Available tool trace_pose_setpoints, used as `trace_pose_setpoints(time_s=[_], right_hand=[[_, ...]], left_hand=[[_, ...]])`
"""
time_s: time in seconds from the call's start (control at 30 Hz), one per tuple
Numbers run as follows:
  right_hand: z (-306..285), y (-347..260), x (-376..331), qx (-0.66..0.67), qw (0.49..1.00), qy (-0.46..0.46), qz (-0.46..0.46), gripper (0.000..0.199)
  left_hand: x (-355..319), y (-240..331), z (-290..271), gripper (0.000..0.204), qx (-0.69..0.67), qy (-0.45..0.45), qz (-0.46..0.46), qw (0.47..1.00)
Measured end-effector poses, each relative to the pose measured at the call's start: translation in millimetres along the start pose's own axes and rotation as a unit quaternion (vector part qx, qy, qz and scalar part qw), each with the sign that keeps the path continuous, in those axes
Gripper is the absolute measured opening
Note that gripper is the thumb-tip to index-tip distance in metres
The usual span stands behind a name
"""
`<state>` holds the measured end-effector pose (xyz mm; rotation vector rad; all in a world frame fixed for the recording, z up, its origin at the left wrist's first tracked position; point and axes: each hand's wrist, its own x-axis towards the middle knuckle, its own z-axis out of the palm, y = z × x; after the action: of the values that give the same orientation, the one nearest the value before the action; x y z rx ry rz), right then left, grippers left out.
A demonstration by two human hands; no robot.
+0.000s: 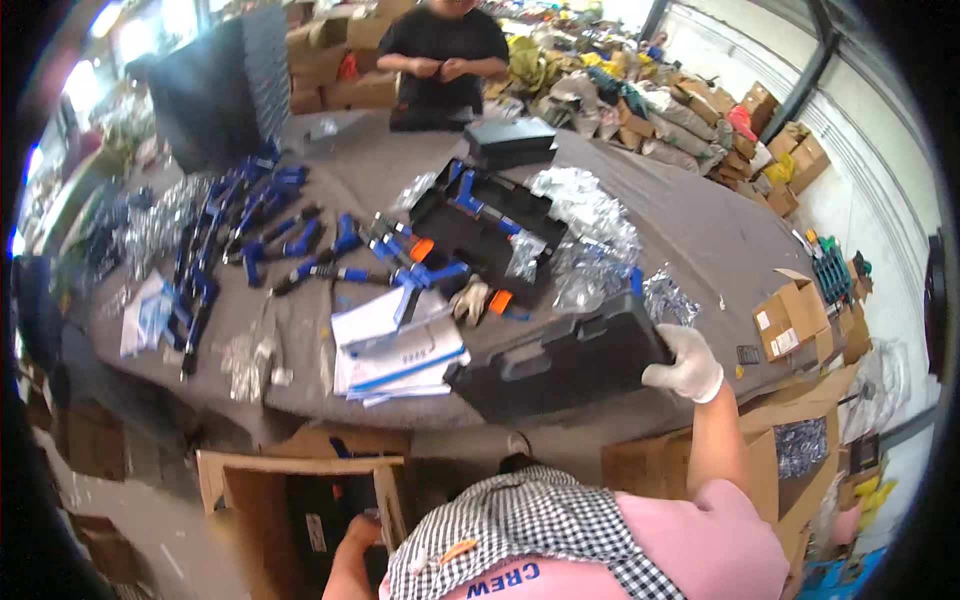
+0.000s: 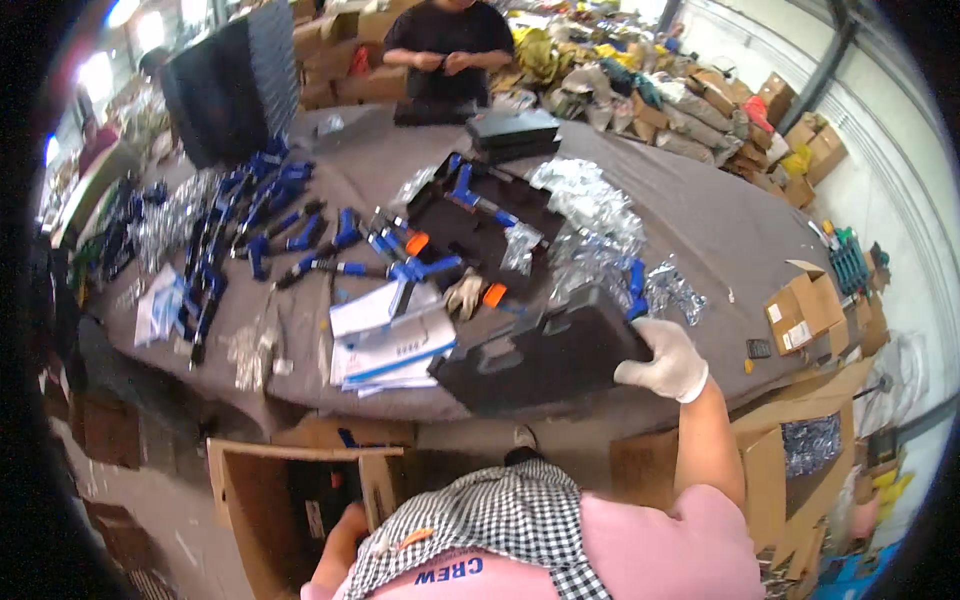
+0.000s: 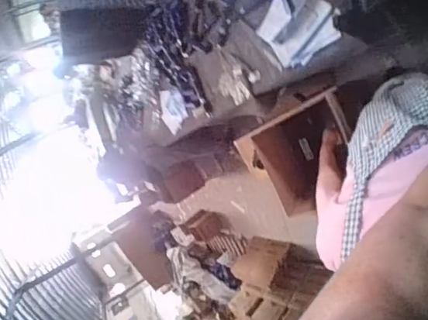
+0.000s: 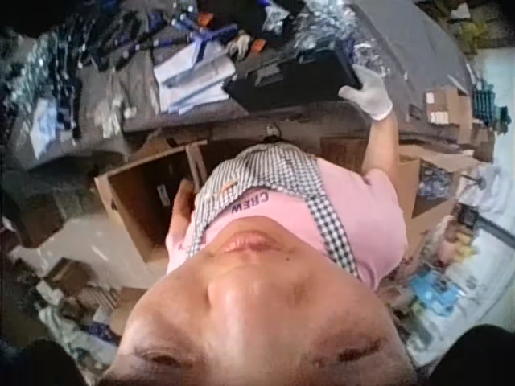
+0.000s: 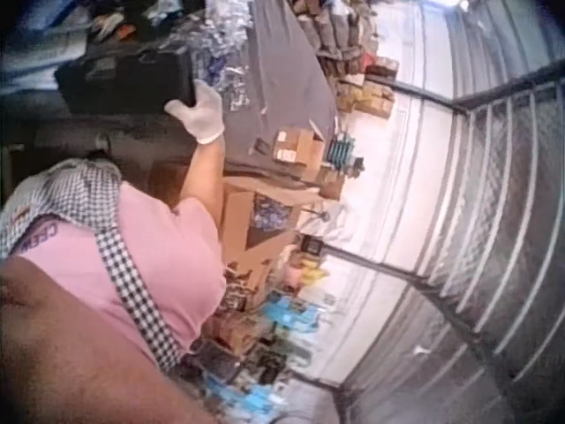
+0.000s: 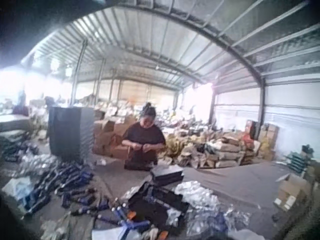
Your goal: Packing hand tools and manuals into plastic storage cases and organizing them into boxes.
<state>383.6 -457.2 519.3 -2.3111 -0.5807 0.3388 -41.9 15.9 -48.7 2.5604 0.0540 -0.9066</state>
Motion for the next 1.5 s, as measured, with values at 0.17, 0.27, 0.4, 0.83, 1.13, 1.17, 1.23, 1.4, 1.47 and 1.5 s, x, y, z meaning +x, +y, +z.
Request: trace_pose_setpoints(time_s=[0.17,0.27,0.4,0.83,1.13,1.17,1.23,1.4,1.47,1.5], right_hand=[[-57,10,8,-0.027,0.991,-0.134,-0.009,0.052],[-82,32,51,0.164,0.956,-0.239,0.055,0.039],[-176,129,159,-0.163,0.943,-0.265,-0.114,0.018],[-451,104,491,-0.272,0.871,0.377,-0.161,0.085],[-276,410,388,0.008,0.972,0.234,-0.007,0.037],[-244,418,372,0.069,0.974,0.211,0.051,0.035],[-210,426,317,0.188,0.947,0.228,0.125,0.032],[-123,403,225,0.354,0.875,0.275,0.181,0.031],[-85,405,184,0.353,0.861,0.315,0.185,0.027],[-68,407,167,0.335,0.873,0.291,0.203,0.026]], left_hand=[[-68,55,-277,0.022,0.08,0.098,-0.408,0.904],[-117,140,-381,0.025,0.056,0.428,-0.462,0.775],[-96,257,-472,0.033,-0.021,0.522,-0.421,0.742],[91,468,-457,0.038,-0.076,0.23,-0.168,0.955],[164,484,-488,0.046,-0.051,0.186,-0.084,0.978],[175,475,-486,0.046,-0.034,0.19,-0.067,0.979],[194,467,-493,0.056,0.003,0.116,-0.056,0.992],[232,454,-485,0.036,0.024,0.18,0.145,0.973],[265,450,-473,0.031,0.052,0.148,0.217,0.964],[278,447,-463,0.028,0.05,0.141,0.241,0.959]])
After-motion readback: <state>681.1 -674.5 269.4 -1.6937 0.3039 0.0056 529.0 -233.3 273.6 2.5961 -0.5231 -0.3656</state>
